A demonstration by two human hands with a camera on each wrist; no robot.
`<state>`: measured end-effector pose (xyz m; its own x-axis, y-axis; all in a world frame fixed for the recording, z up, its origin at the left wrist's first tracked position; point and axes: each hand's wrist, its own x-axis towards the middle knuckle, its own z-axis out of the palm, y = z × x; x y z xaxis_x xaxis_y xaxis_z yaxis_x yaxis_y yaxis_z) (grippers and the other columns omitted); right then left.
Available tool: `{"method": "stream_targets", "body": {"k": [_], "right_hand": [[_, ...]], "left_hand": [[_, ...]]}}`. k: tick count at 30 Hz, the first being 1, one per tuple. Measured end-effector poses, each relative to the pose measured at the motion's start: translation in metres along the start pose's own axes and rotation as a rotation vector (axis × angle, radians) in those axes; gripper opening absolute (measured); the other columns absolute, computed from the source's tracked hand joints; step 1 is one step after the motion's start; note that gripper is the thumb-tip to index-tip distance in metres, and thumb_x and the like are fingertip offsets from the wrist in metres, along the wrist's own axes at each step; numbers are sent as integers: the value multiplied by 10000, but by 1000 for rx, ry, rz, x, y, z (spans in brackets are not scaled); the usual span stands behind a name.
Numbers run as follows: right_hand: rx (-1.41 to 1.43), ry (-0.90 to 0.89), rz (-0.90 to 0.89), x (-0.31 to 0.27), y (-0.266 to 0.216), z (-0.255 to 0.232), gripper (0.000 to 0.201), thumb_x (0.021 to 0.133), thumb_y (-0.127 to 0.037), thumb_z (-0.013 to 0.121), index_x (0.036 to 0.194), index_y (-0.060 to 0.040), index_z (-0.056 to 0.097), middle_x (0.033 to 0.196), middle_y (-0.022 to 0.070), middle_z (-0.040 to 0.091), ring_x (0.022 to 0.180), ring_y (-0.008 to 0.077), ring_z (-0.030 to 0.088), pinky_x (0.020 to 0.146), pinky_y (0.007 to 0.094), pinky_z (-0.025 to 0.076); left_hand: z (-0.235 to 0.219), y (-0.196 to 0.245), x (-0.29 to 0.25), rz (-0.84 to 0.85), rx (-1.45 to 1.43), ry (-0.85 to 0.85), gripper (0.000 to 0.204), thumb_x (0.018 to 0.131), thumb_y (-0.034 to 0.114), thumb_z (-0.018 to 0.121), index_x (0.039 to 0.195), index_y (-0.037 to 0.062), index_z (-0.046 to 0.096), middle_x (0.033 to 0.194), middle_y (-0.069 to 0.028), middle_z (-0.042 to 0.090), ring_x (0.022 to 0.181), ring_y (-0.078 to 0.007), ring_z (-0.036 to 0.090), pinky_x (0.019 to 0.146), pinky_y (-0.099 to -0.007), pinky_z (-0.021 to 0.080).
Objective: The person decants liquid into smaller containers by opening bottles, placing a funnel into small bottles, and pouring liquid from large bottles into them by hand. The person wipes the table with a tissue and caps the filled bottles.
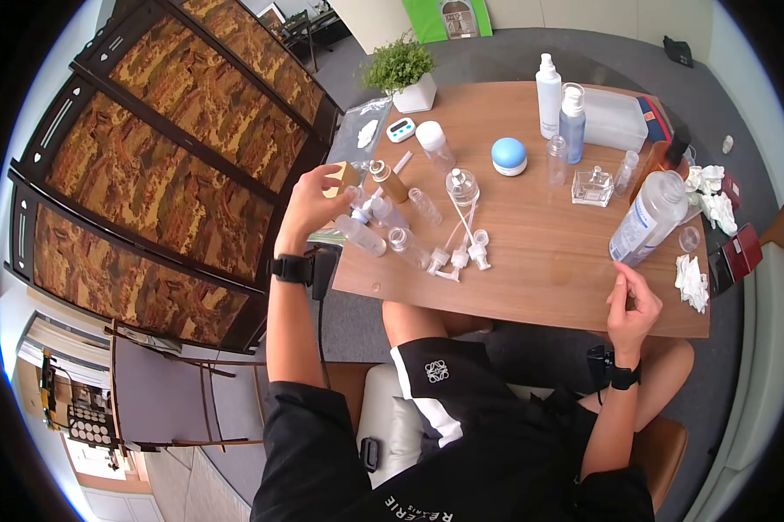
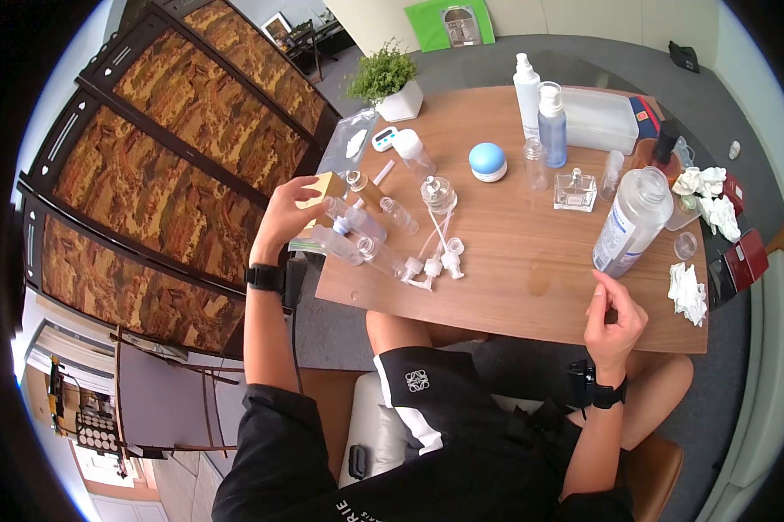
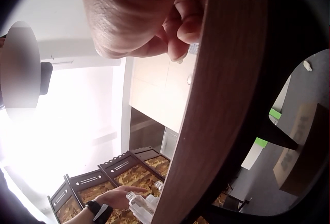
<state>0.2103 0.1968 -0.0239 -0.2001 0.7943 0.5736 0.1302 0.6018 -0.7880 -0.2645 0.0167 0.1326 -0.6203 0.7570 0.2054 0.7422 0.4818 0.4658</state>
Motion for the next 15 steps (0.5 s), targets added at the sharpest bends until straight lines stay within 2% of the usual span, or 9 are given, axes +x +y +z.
{"method": "stream_targets", "body": {"k": [2, 5, 7, 10, 13, 15], "right_hand": [[7, 3, 2, 0, 0, 0, 210, 962, 51, 613, 1107, 16, 761, 596, 14, 567, 526, 78, 553, 525, 259, 402], [11, 2, 9, 0, 2, -1, 210, 963, 51, 611, 1106, 16, 761, 592, 14, 569, 524, 80, 556, 527, 256, 405], [18, -4, 22, 0, 1, -1, 208, 964, 50, 610, 1104, 16, 760, 592, 17, 574, 525, 80, 559, 530, 254, 408], [16, -5, 12, 2, -2, -1, 202, 965, 48, 610, 1097, 17, 759, 591, 19, 575, 524, 80, 561, 533, 254, 411], [12, -5, 3, 2, -2, -1, 195, 966, 46, 611, 1092, 17, 758, 591, 19, 572, 523, 80, 559, 531, 256, 410], [16, -6, 7, 1, -1, -1, 194, 967, 45, 612, 1091, 17, 758, 590, 19, 571, 523, 79, 559, 530, 257, 409]], "left_hand": [[-5, 3, 11, -22, 73, -146, 629, 754, 278, 843, 1286, -28, 706, 1097, -229, 768, 999, -329, 763, 884, -412, 600], [-6, 4, 20, -64, 161, -238, 630, 739, 287, 851, 1279, -11, 718, 1092, -224, 768, 986, -321, 767, 867, -393, 602], [-2, 4, 23, -52, 195, -234, 640, 717, 276, 861, 1286, 18, 724, 1066, -215, 769, 974, -319, 766, 861, -398, 603], [2, 15, 24, -9, 256, -287, 632, 729, 297, 879, 1258, -14, 724, 1054, -189, 761, 983, -303, 747, 895, -407, 586], [7, 19, 26, 74, 335, -318, 588, 708, 296, 892, 1199, 2, 756, 1034, -188, 751, 980, -309, 744, 883, -411, 586], [14, 13, 28, 102, 370, -234, 434, 666, 268, 852, 1014, 16, 798, 1001, -180, 775, 906, -344, 758, 850, -388, 611]]}}
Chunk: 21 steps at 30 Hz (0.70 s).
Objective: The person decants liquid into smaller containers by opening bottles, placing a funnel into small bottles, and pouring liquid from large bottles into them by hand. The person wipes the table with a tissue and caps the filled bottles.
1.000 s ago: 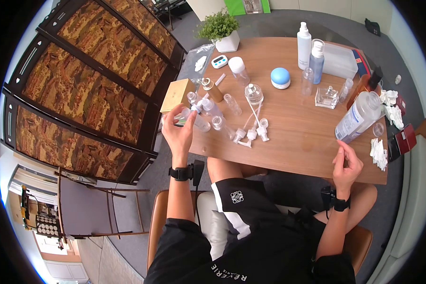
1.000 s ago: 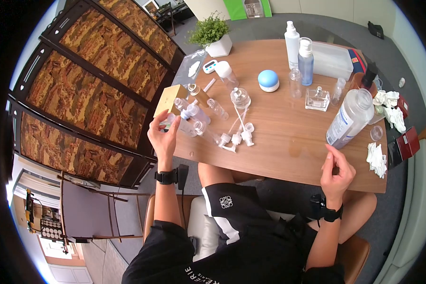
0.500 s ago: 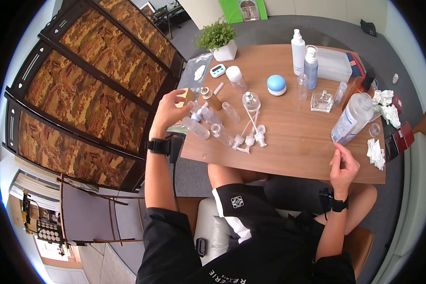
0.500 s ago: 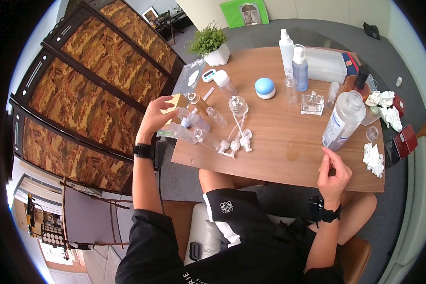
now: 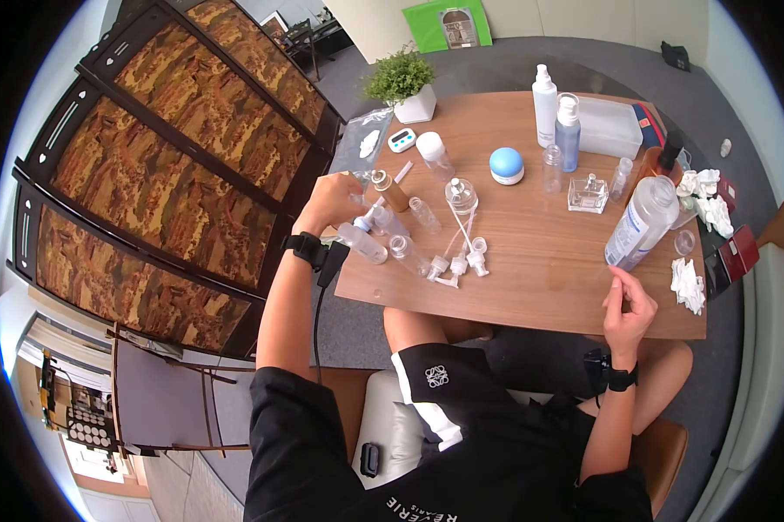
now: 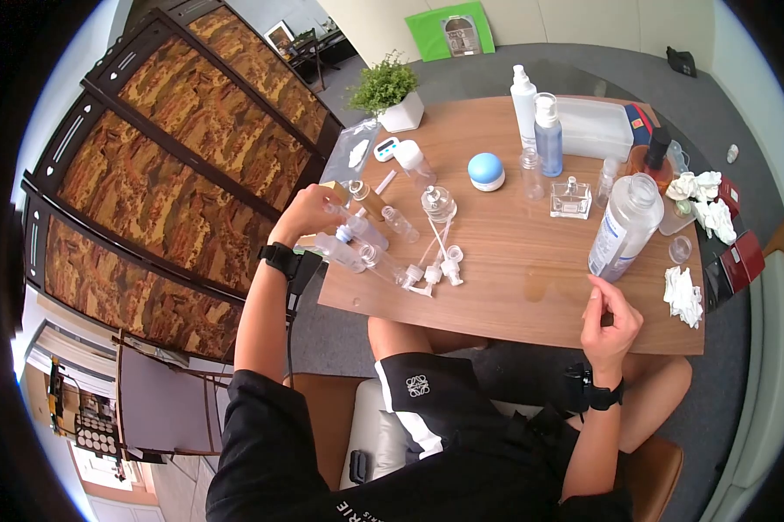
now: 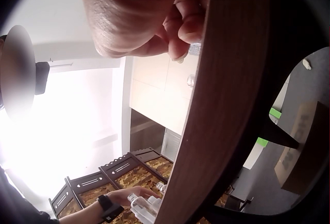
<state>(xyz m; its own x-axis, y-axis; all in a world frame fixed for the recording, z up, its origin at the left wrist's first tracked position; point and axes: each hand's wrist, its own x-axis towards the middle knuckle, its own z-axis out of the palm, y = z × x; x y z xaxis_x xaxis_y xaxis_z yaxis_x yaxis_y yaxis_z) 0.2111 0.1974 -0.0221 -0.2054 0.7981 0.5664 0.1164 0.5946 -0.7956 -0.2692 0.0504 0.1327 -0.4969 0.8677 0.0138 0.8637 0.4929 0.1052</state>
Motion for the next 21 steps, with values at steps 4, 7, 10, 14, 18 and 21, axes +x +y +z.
{"method": "stream_targets", "body": {"k": [4, 7, 10, 14, 18, 21], "right_hand": [[6, 7, -1, 0, 2, 0, 192, 968, 44, 613, 1090, 17, 758, 590, 16, 567, 521, 77, 555, 528, 257, 404], [7, 3, -3, 0, -1, -1, 193, 968, 45, 612, 1092, 18, 758, 595, 15, 567, 522, 77, 553, 528, 257, 404], [8, -8, -4, 1, -1, -1, 196, 968, 47, 611, 1096, 19, 757, 601, 16, 568, 526, 76, 554, 528, 257, 406], [13, -4, -10, 1, -1, -1, 198, 966, 50, 611, 1096, 20, 757, 605, 16, 567, 531, 72, 552, 529, 255, 405], [2, 3, -8, 0, -2, 0, 197, 965, 47, 615, 1096, 20, 760, 612, 17, 574, 534, 74, 550, 535, 253, 411], [-5, 9, -1, 0, -1, 1, 194, 963, 42, 622, 1095, 17, 762, 616, 20, 580, 538, 79, 555, 538, 253, 419]], "left_hand": [[-1, -3, -1, 11, 23, 17, 425, 675, 244, 846, 1035, 22, 800, 985, -188, 778, 909, -349, 761, 844, -399, 613], [-10, -1, -7, -86, -82, 9, 466, 688, 240, 889, 1085, 22, 778, 992, -184, 751, 971, -322, 740, 881, -401, 585], [-19, -7, -14, -64, -81, 148, 469, 710, 228, 866, 1116, 18, 760, 980, -182, 753, 952, -316, 741, 868, -395, 583], [-44, 3, -31, 16, -88, 215, 476, 747, 212, 833, 1164, 6, 735, 951, -178, 757, 898, -299, 741, 839, -388, 576], [-66, 16, -49, 13, -120, 304, 503, 770, 195, 840, 1213, -5, 711, 933, -161, 760, 879, -257, 740, 819, -370, 576], [-77, 33, -66, 53, -122, 469, 495, 819, 154, 847, 1264, 6, 688, 943, -125, 752, 861, -179, 729, 750, -322, 574]]}}
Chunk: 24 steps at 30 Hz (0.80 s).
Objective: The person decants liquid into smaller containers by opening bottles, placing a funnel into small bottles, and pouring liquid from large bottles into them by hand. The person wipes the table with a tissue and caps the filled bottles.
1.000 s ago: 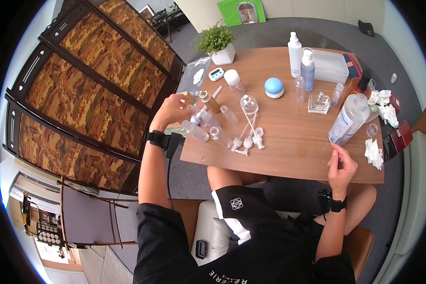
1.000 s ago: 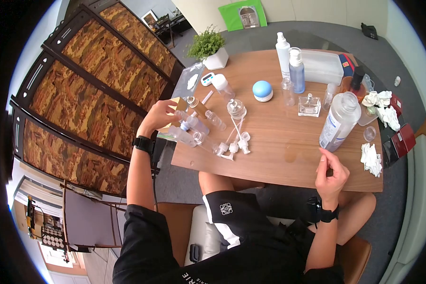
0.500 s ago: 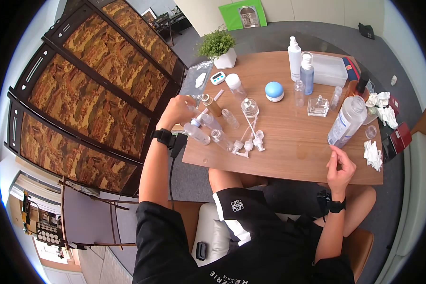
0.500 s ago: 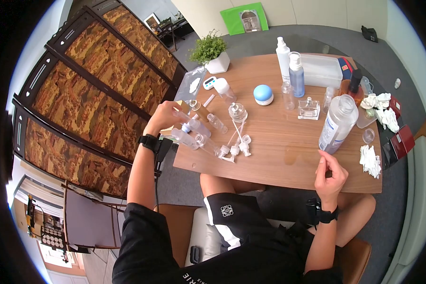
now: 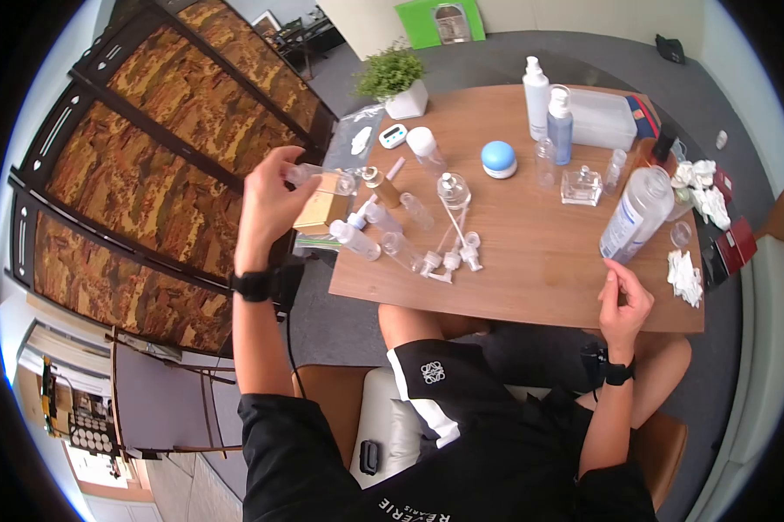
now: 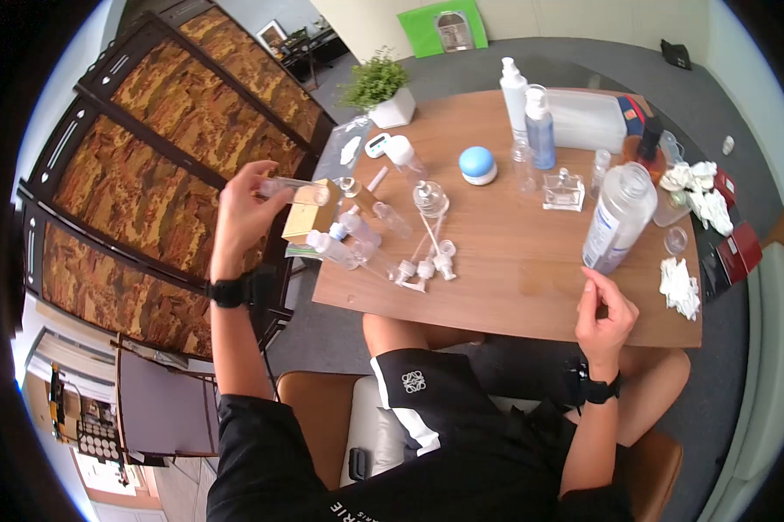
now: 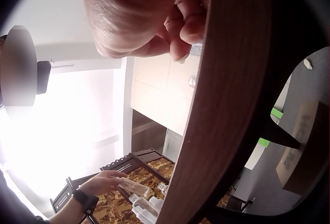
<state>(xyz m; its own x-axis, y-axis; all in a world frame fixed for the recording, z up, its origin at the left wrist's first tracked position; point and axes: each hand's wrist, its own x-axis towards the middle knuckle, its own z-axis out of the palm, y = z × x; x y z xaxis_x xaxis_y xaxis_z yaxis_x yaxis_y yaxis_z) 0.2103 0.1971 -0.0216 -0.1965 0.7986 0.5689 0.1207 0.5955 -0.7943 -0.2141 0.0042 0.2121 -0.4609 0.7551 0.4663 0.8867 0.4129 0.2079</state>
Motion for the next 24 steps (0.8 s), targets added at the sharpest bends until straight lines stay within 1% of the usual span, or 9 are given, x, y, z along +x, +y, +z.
{"method": "stream_targets", "body": {"k": [3, 7, 9, 10, 11, 14, 18, 20, 24], "right_hand": [[25, 7, 26, -1, -2, 0, 175, 957, 31, 642, 1077, 8, 768, 631, 25, 599, 543, 86, 553, 535, 266, 428], [-10, 27, -20, 0, 2, 0, 176, 934, 30, 666, 1072, -5, 770, 631, 52, 592, 532, 106, 558, 528, 272, 436], [-6, 40, 3, -1, 2, 1, 181, 926, 31, 671, 1073, -5, 769, 631, 58, 589, 531, 111, 557, 528, 270, 436], [14, 40, 6, -1, 1, 2, 179, 926, 30, 672, 1072, -5, 769, 629, 56, 589, 532, 108, 557, 528, 269, 436], [36, 39, 8, 0, 1, 2, 177, 926, 30, 673, 1070, -6, 769, 627, 55, 588, 532, 106, 557, 528, 268, 437], [46, 24, 37, -2, 1, 1, 168, 931, 23, 677, 1070, -7, 766, 622, 53, 589, 527, 100, 554, 524, 261, 436], [56, 13, 33, 0, -2, 0, 162, 934, 19, 679, 1070, -9, 764, 615, 52, 597, 517, 96, 558, 515, 259, 436], [71, 12, 20, 0, 0, 0, 165, 932, 20, 678, 1071, -9, 762, 611, 53, 601, 512, 99, 562, 512, 261, 439], [86, 2, 33, 0, 1, 0, 168, 933, 19, 677, 1076, -8, 761, 615, 56, 607, 511, 97, 566, 510, 261, 438]], "left_hand": [[-8, 34, -11, -25, -171, 86, 472, 894, 81, 801, 1333, -5, 650, 967, -91, 753, 894, -157, 726, 764, -298, 570], [5, 92, -34, 112, -247, 106, 512, 912, 86, 792, 1387, -5, 623, 1020, -102, 769, 909, -155, 731, 812, -300, 571], [25, 121, -47, 128, -301, 40, 532, 889, 94, 816, 1381, 9, 631, 1029, -110, 774, 929, -159, 732, 814, -308, 570], [40, 130, -52, 221, -278, 51, 555, 860, 93, 840, 1373, 23, 639, 1023, -118, 776, 917, -159, 734, 810, -305, 570], [56, 144, -56, 231, -333, 23, 581, 831, 92, 860, 1369, 41, 646, 1012, -111, 777, 912, -166, 732, 808, -314, 567], [106, 176, -67, 237, -432, -98, 635, 811, 122, 873, 1388, 63, 615, 1011, -124, 772, 898, -239, 734, 813, -348, 572], [153, 200, -76, 229, -544, -173, 659, 809, 122, 869, 1407, 75, 596, 1010, -123, 765, 932, -280, 736, 827, -377, 585], [164, 207, -78, 211, -529, -218, 686, 809, 120, 862, 1429, 75, 572, 1040, -125, 753, 973, -305, 729, 838, -395, 593], [171, 212, -74, 186, -518, -225, 703, 813, 118, 855, 1448, 76, 557, 1076, -132, 736, 1006, -303, 718, 836, -395, 593]]}}
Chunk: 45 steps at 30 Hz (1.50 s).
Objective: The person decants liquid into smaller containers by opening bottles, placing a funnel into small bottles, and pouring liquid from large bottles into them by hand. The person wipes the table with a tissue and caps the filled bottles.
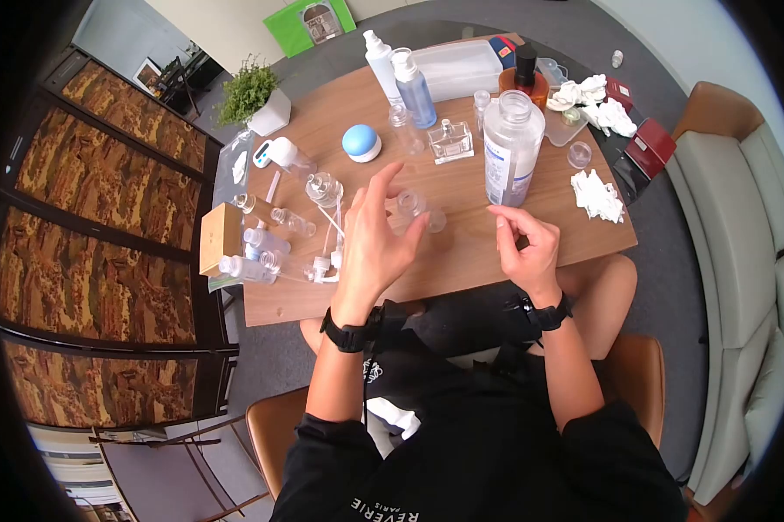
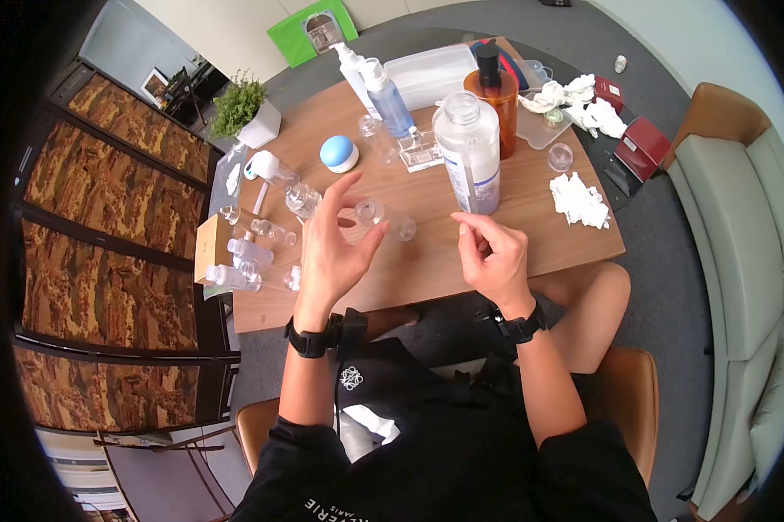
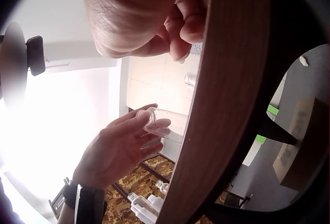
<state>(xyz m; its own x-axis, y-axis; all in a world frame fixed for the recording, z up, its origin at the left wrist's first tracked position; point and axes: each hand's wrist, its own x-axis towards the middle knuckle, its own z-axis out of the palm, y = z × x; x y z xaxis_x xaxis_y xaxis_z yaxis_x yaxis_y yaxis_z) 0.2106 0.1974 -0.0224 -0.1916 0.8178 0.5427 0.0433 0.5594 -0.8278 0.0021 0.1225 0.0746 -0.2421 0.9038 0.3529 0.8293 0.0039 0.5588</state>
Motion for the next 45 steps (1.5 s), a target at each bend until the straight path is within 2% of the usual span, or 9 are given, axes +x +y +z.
{"method": "stream_targets", "body": {"k": [9, 11, 13, 18, 21, 26, 33, 35, 45], "right_hand": [[-32, -16, -26, 2, -3, 0, 158, 945, 21, 670, 1066, -9, 767, 605, 41, 576, 517, 72, 544, 503, 258, 414], [-85, -1, -18, 1, 0, 0, 153, 956, 8, 666, 1067, -7, 771, 614, 36, 578, 530, 67, 545, 509, 255, 411], [-83, 2, -9, 1, 1, 1, 164, 971, 2, 653, 1085, -6, 772, 619, 24, 591, 545, 62, 553, 524, 247, 417], [-62, -40, 26, -1, 2, 2, 190, 983, 23, 626, 1111, 15, 765, 632, 6, 609, 558, 58, 570, 544, 236, 431], [-77, -46, 35, -1, -1, 2, 189, 980, 20, 632, 1112, 11, 766, 631, 7, 610, 556, 60, 571, 543, 237, 429], [-124, -5, 18, -3, -1, 1, 165, 969, -7, 660, 1084, -24, 778, 631, 19, 611, 548, 71, 579, 528, 263, 430], [-49, -60, -91, 6, -17, -9, 271, 899, -2, 517, 1069, 12, 728, 635, 78, 621, 545, 204, 633, 543, 309, 472], [-54, -66, -86, 3, -10, -10, 237, 903, -7, 516, 1033, 11, 714, 639, 81, 622, 559, 206, 641, 552, 307, 477], [-84, 6, -38, -2, -9, -1, 174, 920, 49, 572, 971, 0, 730, 625, 58, 641, 564, 144, 659, 545, 271, 485]], "left_hand": [[22, -10, 7, 51, -46, 66, 715, 793, 107, 855, 1445, 75, 562, 1123, -164, 712, 1026, -309, 695, 831, -399, 589], [27, -13, 5, 75, -159, 33, 738, 790, 63, 823, 1461, 53, 517, 1158, -220, 679, 1108, -408, 610, 978, -481, 503], [31, -14, 3, 113, -88, 113, 732, 768, 94, 855, 1439, 76, 564, 1152, -180, 683, 1037, -348, 656, 860, -439, 569], [22, -8, -7, 115, -171, 178, 793, 740, 74, 881, 1454, 55, 537, 1214, -185, 677, 1141, -389, 621, 1006, -474, 499], [21, 0, -22, 134, -164, 296, 724, 744, 58, 891, 1399, 24, 585, 1219, -176, 682, 1080, -364, 648, 943, -446, 533], [35, -20, -74, 132, -259, 530, 95, 811, -42, 790, 780, -15, 704, 668, -119, 575, 606, -277, 558, 585, -367, 448], [50, -60, -83, 197, -300, 535, 117, 899, 1, 763, 795, -30, 720, 611, -98, 581, 527, -215, 523, 550, -328, 429], [47, -52, -85, 121, -333, 458, 130, 903, -10, 755, 788, -39, 703, 593, -81, 535, 508, -181, 459, 508, -310, 327], [46, -49, -85, 96, -375, 445, 193, 897, -34, 746, 743, -24, 632, 589, -55, 487, 508, -140, 428, 491, -299, 282]]}}
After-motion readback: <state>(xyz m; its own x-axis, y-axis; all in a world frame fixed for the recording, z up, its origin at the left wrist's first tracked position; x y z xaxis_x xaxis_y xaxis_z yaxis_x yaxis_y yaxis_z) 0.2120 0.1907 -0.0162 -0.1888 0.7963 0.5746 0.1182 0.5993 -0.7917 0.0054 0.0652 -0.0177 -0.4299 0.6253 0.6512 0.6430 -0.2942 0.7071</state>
